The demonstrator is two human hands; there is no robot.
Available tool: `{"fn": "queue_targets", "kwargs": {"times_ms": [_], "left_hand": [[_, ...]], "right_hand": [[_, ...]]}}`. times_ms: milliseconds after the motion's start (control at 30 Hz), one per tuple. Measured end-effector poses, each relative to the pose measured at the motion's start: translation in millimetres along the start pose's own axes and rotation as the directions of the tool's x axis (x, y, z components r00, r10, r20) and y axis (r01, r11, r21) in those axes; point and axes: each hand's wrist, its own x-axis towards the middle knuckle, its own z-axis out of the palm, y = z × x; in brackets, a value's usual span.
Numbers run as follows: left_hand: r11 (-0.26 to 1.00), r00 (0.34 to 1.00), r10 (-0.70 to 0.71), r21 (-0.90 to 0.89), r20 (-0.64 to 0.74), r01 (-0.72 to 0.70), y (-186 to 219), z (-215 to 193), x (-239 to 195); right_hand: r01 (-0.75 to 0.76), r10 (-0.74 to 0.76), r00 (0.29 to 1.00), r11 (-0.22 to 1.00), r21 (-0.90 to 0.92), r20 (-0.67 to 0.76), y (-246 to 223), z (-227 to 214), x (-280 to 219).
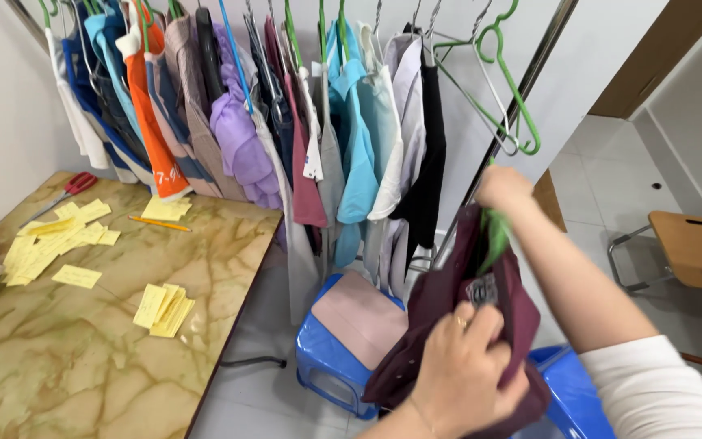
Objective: The person folds a beige t-shirt, a maroon long-sleeved shirt, and a black t-shirt on a marble-patterned table. They retrieve the shirts from a nearby clothing rack, fold them neatly by hand, and place them in a stack on the table.
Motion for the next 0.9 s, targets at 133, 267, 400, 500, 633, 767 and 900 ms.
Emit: {"fn": "queue_targets", "kwargs": {"times_ms": [133,267,400,500,633,767,900], "left_hand": [[0.963,0.967,-0.229,-0.17,-0.114,0.209,-28.5,13.7,5.1],[0.706,0.792,-0.598,-0.385,0.126,0.595,-103.9,72.3,-2.2],[0.381,0.531,-0.824,-0.5,0.198,0.778,-137.0,96.4,11.5],[0.485,0.62,-0.765,-0.476,0.175,0.733,-143.4,98.4,23.8],[0.562,0.69,-0.713,-0.485,0.126,0.67,-146.0,66.6,49.6],[0.705,0.785,-0.619,-0.433,0.011,0.562,-164.4,45.5,53.6],[0.798,0.805,-0.543,-0.446,-0.239,0.406,-199.0,51.1,36.4]], "right_hand": [[0.215,-0.246,0.954,0.96,0.182,0.171,26.2,-84.5,-36.4],[0.258,-0.266,0.964,0.943,0.208,0.007,43.7,-164.7,-78.2],[0.371,-0.299,0.91,0.897,0.241,-0.287,37.6,-185.0,-52.0],[0.448,-0.314,0.812,0.875,0.183,-0.492,19.1,-155.7,35.7],[0.506,-0.289,0.676,0.851,0.142,-0.678,-19.1,-138.0,122.0],[0.536,-0.267,0.619,0.831,0.149,-0.739,-56.1,-137.2,198.5],[0.475,-0.218,0.573,0.874,0.104,-0.79,-93.1,-130.3,271.1]]}}
